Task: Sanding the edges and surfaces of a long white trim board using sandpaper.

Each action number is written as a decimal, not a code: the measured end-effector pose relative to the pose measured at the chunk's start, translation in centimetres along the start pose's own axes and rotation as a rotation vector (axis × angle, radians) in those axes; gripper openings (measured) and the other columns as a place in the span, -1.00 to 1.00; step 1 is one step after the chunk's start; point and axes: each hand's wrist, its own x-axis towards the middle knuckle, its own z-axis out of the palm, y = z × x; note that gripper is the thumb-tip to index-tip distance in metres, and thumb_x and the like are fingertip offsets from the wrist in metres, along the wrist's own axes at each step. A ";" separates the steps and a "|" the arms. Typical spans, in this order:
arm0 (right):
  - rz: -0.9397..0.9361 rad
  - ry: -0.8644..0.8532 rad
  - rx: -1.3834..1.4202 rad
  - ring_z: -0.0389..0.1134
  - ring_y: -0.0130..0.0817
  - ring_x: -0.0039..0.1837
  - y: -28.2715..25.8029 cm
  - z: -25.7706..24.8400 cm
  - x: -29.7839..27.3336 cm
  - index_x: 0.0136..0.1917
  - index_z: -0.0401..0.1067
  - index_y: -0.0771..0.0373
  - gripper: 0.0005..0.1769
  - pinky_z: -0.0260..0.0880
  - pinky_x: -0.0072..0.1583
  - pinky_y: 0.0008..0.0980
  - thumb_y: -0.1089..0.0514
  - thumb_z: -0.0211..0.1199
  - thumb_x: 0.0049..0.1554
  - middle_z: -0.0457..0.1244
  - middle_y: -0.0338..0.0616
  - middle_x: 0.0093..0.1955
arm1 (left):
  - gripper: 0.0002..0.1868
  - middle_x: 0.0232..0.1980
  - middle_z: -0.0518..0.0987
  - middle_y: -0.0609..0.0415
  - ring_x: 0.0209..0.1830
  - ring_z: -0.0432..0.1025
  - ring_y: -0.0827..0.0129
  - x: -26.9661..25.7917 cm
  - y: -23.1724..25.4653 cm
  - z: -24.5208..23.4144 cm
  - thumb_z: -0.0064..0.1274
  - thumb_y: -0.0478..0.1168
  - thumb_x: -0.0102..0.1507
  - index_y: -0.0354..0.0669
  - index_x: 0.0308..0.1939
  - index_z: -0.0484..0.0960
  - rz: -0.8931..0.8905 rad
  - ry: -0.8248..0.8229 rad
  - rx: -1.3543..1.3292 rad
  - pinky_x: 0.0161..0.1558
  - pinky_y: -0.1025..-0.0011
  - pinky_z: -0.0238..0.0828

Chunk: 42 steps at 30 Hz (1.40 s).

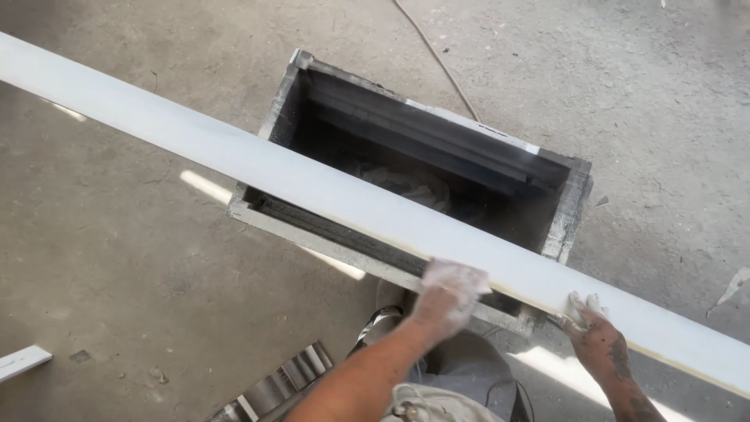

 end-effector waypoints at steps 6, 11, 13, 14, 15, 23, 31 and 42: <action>-0.096 -0.036 0.097 -0.24 0.02 0.72 0.2 -0.9 0.3 0.60 0.07 -0.18 -0.24 0.01 0.54 0.18 -0.16 0.11 0.16 -0.31 -0.14 0.77 | -0.62 -0.55 0.28 0.44 -0.66 0.07 0.78 1.9 4.2 -13.1 -0.04 -0.28 0.46 0.04 -0.48 0.54 0.615 -0.289 -0.097 -0.71 0.84 0.06; -0.085 -0.012 0.153 -0.42 0.05 0.74 -1.3 -2.0 -2.0 0.60 0.07 -0.19 -0.20 -0.22 0.58 0.23 -0.15 0.18 0.13 -0.32 -0.07 0.75 | -0.58 -0.55 0.50 0.04 -0.79 0.27 0.44 4.3 4.9 -23.1 -0.14 -0.09 0.51 -0.28 -0.22 0.72 0.255 0.489 0.691 -0.90 0.59 0.21; -0.067 -0.023 0.143 -0.42 0.01 0.75 -1.5 -2.1 -1.9 0.61 0.05 -0.19 -0.16 -0.24 0.60 0.18 -0.18 0.20 0.10 -0.32 -0.10 0.75 | -0.64 -0.55 0.45 0.12 -0.78 0.26 0.54 3.2 4.0 -11.7 -0.20 -0.25 0.48 -0.23 -0.30 0.67 0.162 0.346 0.137 -0.89 0.63 0.20; -0.050 -0.033 0.128 -0.43 -0.04 0.76 -1.6 -2.2 -2.0 0.61 0.03 -0.19 -0.12 -0.27 0.61 0.14 -0.21 0.22 0.08 -0.32 -0.12 0.75 | -0.62 -0.56 0.41 0.20 -0.78 0.25 0.64 1.4 3.6 -6.4 -0.26 -0.40 0.45 -0.18 -0.38 0.61 0.055 0.194 -0.417 -0.87 0.68 0.20; -0.040 -0.032 0.132 -0.43 -0.04 0.76 -1.2 -2.0 -1.8 0.61 0.03 -0.19 -0.12 -0.27 0.61 0.14 -0.21 0.22 0.08 -0.32 -0.12 0.75 | -0.62 -0.56 0.41 0.20 -0.78 0.25 0.64 0.9 2.5 -2.2 -0.26 -0.40 0.45 -0.18 -0.38 0.61 0.049 0.186 -0.414 -0.87 0.68 0.20; -0.064 -0.068 0.041 -0.38 -0.05 0.76 -0.5 -2.0 -0.9 0.61 0.04 -0.24 -0.12 -0.12 0.58 0.24 -0.23 0.23 0.07 -0.33 -0.14 0.76 | -0.62 0.17 0.48 0.00 0.17 0.31 0.23 1.0 1.9 -10.0 -0.20 -0.41 0.38 0.03 0.10 0.68 0.384 0.050 0.830 0.09 0.46 0.53; -0.110 -0.025 0.079 -0.41 0.05 0.75 0.2 -1.2 0.1 0.61 0.04 -0.21 -0.09 -0.19 0.58 0.25 -0.26 0.24 0.05 -0.31 -0.04 0.75 | -0.73 0.26 0.37 -0.14 -0.44 0.35 0.48 -0.6 4.7 -4.2 -0.18 -0.56 0.26 -0.30 -0.22 0.65 0.179 0.319 0.371 -0.61 0.77 0.43; -0.084 -0.067 -0.033 -0.09 0.00 0.67 -0.1 -1.6 -0.4 0.62 0.04 -0.21 -0.09 0.25 0.44 0.16 -0.29 0.18 0.06 -0.37 -0.13 0.79 | -0.54 0.22 0.63 -0.07 -0.73 0.08 0.81 2.7 4.2 -22.6 -0.30 -0.31 0.47 -0.27 0.44 0.39 0.074 -0.018 -0.184 -0.75 0.93 0.09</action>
